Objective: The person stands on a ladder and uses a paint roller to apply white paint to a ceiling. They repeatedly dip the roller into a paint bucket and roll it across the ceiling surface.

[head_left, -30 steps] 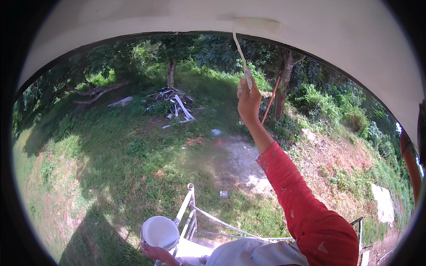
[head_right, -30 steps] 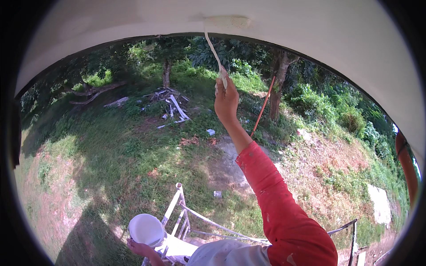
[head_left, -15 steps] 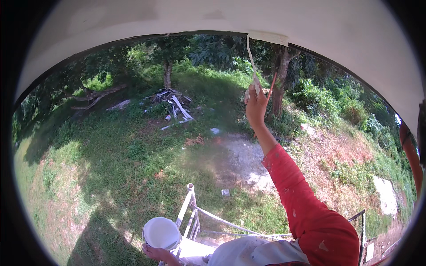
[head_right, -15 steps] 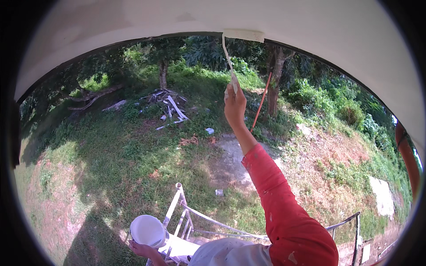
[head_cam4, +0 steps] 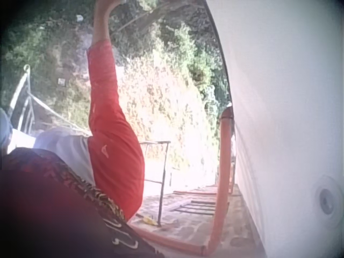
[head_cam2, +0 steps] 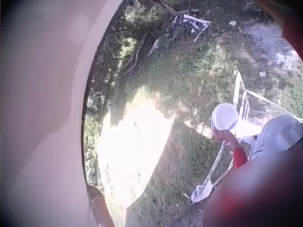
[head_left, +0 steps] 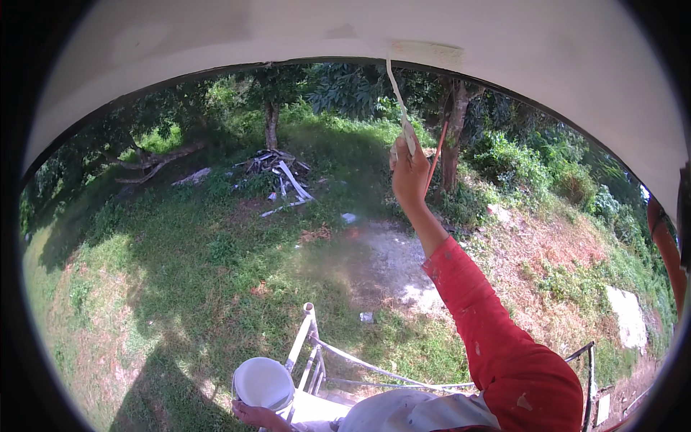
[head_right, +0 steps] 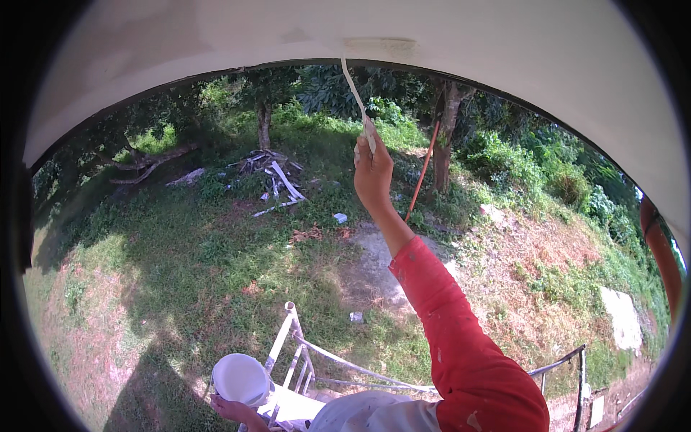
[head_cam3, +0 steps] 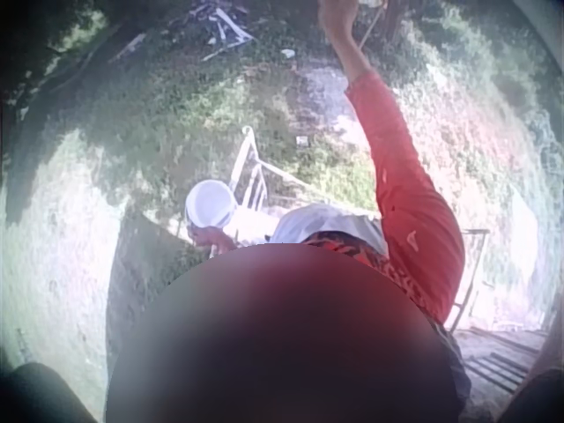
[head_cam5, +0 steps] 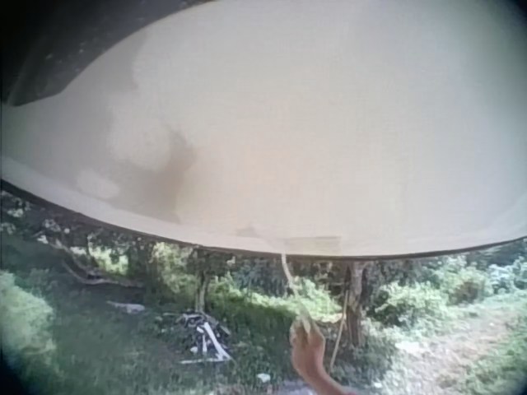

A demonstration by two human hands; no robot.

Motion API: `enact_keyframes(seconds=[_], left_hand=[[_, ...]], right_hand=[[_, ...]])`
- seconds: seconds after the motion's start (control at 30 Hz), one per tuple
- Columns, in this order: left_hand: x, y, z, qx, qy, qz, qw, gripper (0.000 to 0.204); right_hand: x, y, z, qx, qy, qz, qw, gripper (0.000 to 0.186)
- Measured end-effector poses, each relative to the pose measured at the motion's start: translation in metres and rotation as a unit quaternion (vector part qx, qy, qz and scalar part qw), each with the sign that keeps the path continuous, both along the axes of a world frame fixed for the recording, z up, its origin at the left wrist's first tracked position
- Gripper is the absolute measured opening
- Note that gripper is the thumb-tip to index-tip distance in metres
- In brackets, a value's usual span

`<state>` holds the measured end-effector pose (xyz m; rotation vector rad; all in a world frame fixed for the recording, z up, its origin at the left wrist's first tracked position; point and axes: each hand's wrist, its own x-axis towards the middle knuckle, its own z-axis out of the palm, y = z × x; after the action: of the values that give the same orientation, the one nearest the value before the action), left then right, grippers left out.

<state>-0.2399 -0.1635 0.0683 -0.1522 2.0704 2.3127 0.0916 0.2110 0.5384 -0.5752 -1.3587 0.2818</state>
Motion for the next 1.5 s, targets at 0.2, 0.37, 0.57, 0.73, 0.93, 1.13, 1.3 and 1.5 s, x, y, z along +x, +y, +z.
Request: enact_keyframes(seconds=[0.2,0.37,0.57,0.73,0.93,1.13,1.3,1.5], left_hand=[[-0.004,0.008,-0.006,0.067,0.034,0.05,0.996,0.032],[0.0,0.021,-0.004,-0.022,0.056,0.018,0.998,0.032],[0.004,0.029,0.0,-0.071,0.084,0.009,0.994,0.032],[0.001,0.029,-0.006,-0.102,0.106,-0.002,0.989,0.032],[0.001,0.022,-0.016,-0.144,0.133,-0.002,0.981,0.032],[-0.002,0.015,-0.026,-0.202,0.167,-0.002,0.965,0.032],[0.003,0.033,-0.026,-0.176,0.164,-0.007,0.971,0.033],[-0.002,0.034,-0.03,-0.167,0.166,-0.018,0.972,0.035]], right_hand=[[0.009,-0.015,-0.001,0.043,-0.036,-0.007,0.998,0.046],[0.052,-0.018,-0.029,-0.008,0.009,-0.027,1.0,0.044],[0.11,-0.03,-0.014,0.025,0.058,-0.029,0.998,0.045],[0.109,-0.065,0.017,0.084,-0.004,-0.044,0.995,0.043],[0.104,-0.103,0.037,0.109,-0.081,-0.091,0.986,0.043],[0.11,-0.088,0.026,-0.002,-0.004,-0.056,0.998,0.044],[0.104,-0.098,0.035,0.077,-0.026,-0.057,0.995,0.044],[0.09,-0.133,0.062,0.121,-0.094,-0.05,0.987,0.043]])
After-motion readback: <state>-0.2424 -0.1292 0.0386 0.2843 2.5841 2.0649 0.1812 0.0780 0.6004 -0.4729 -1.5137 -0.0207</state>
